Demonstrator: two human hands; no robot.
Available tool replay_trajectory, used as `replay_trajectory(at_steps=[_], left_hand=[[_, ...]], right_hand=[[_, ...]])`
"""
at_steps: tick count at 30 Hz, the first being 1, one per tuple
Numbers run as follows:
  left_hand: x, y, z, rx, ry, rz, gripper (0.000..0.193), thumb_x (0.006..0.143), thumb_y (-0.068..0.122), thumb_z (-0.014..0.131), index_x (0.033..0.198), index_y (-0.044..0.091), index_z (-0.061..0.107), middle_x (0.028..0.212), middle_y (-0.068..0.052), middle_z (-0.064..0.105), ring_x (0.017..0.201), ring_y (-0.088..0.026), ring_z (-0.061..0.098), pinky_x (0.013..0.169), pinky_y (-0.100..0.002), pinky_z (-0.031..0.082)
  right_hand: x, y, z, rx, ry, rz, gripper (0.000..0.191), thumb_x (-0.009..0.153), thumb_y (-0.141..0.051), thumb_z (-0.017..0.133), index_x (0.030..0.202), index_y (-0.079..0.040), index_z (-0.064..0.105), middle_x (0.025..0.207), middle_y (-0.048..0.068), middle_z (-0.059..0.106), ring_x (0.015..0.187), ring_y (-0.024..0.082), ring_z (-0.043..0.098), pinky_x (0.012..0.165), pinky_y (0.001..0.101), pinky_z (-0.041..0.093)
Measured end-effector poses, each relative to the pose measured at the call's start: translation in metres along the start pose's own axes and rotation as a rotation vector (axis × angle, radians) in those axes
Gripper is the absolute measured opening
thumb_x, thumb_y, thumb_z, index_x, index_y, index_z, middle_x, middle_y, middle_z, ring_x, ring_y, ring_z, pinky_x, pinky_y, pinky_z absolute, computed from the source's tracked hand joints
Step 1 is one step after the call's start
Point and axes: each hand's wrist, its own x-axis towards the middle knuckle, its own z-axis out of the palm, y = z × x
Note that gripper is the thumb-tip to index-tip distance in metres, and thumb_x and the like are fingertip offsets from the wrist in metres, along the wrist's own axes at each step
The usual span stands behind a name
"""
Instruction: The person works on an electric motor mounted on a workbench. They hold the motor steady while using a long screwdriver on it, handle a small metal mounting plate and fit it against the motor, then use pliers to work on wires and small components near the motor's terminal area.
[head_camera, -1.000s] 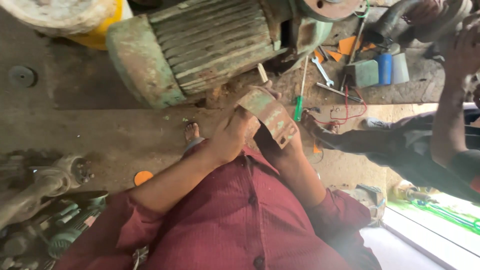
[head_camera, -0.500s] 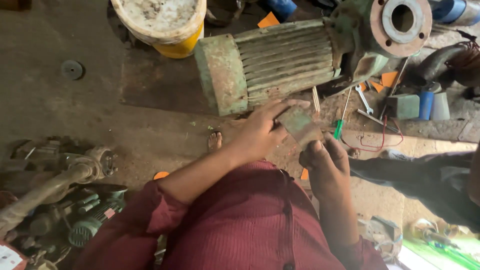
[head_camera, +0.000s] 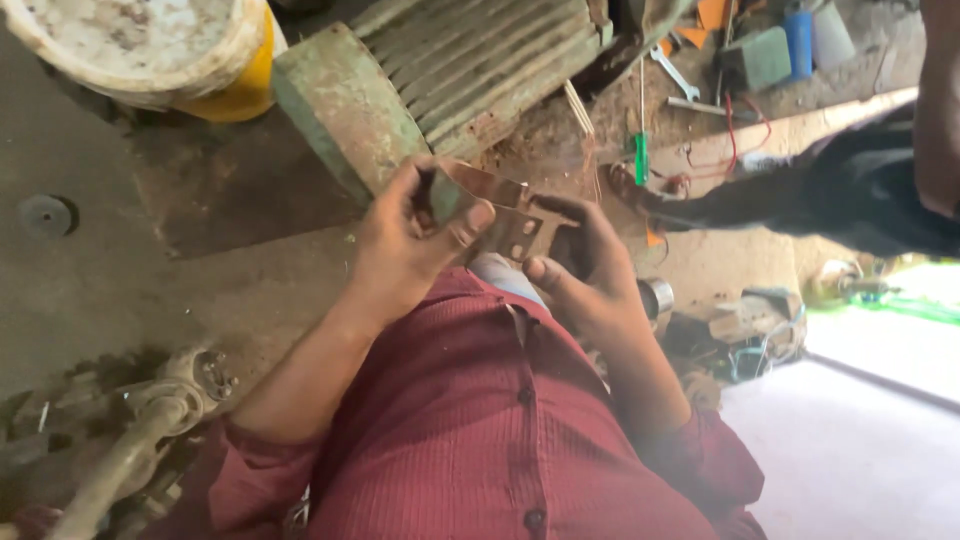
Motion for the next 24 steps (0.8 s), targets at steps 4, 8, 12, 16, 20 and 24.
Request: replay_trajectory(at_steps=[4,8,12,16,20,24], left_hand=[[-0.003,-0.010,-0.002,-0.156,-0.054,0.188,0.045,0.092,0.018,0.088,0.119,0.008,0.053,0.113,0.000,0.061,0.104,-0.009,0.059,0.092,-0.026,0.054],[-0.009,-0.012,-0.005,-0.116,-0.049,0.176,0.045,0.090,0.015,0.088,0.114,0.010,0.051,0.109,-0.001,0.059,0.101,-0.009,0.057,0.090,-0.026,0.053],[-0.012,-0.013,-0.005,-0.114,-0.063,0.169,0.043,0.092,0.016,0.087,0.115,0.010,0.051,0.110,0.000,0.058,0.104,-0.009,0.057,0.092,-0.026,0.053],[-0.011,-0.014,-0.007,-0.038,-0.103,0.105,0.043,0.091,0.019,0.086,0.117,0.010,0.052,0.111,0.000,0.060,0.106,-0.010,0.057,0.094,-0.027,0.051],[-0.011,-0.012,-0.010,0.022,-0.136,0.112,0.043,0.093,0.021,0.086,0.119,0.009,0.054,0.113,-0.002,0.061,0.111,-0.011,0.057,0.100,-0.029,0.050],[-0.014,-0.006,-0.010,-0.020,-0.203,0.159,0.041,0.095,0.017,0.083,0.125,0.006,0.059,0.119,-0.005,0.066,0.116,-0.013,0.060,0.105,-0.029,0.049]], right_hand=[[-0.006,0.002,0.005,0.075,-0.031,0.066,0.060,0.097,-0.025,0.072,0.146,0.001,0.048,0.124,0.007,0.070,0.117,0.012,0.064,0.102,0.0271,0.051],[-0.008,0.019,0.014,-0.023,0.036,0.095,0.038,0.099,-0.017,0.071,0.130,0.002,0.061,0.112,0.003,0.069,0.105,0.008,0.062,0.094,0.0261,0.050],[-0.011,0.033,0.018,0.043,0.010,0.059,0.016,0.106,-0.011,0.069,0.115,0.002,0.065,0.107,-0.001,0.066,0.102,0.006,0.057,0.091,0.0242,0.048],[-0.015,0.036,0.019,0.132,0.095,0.220,0.016,0.102,-0.009,0.066,0.116,0.000,0.067,0.101,-0.003,0.065,0.085,0.005,0.049,0.073,0.0215,0.039],[-0.016,0.033,0.019,0.086,0.021,0.120,0.017,0.103,-0.011,0.064,0.117,0.000,0.065,0.105,-0.003,0.066,0.095,0.005,0.056,0.084,0.0225,0.046],[-0.014,0.031,0.016,0.080,-0.047,0.086,0.017,0.104,-0.012,0.061,0.117,-0.001,0.064,0.106,-0.002,0.067,0.098,0.007,0.059,0.088,0.0241,0.049]])
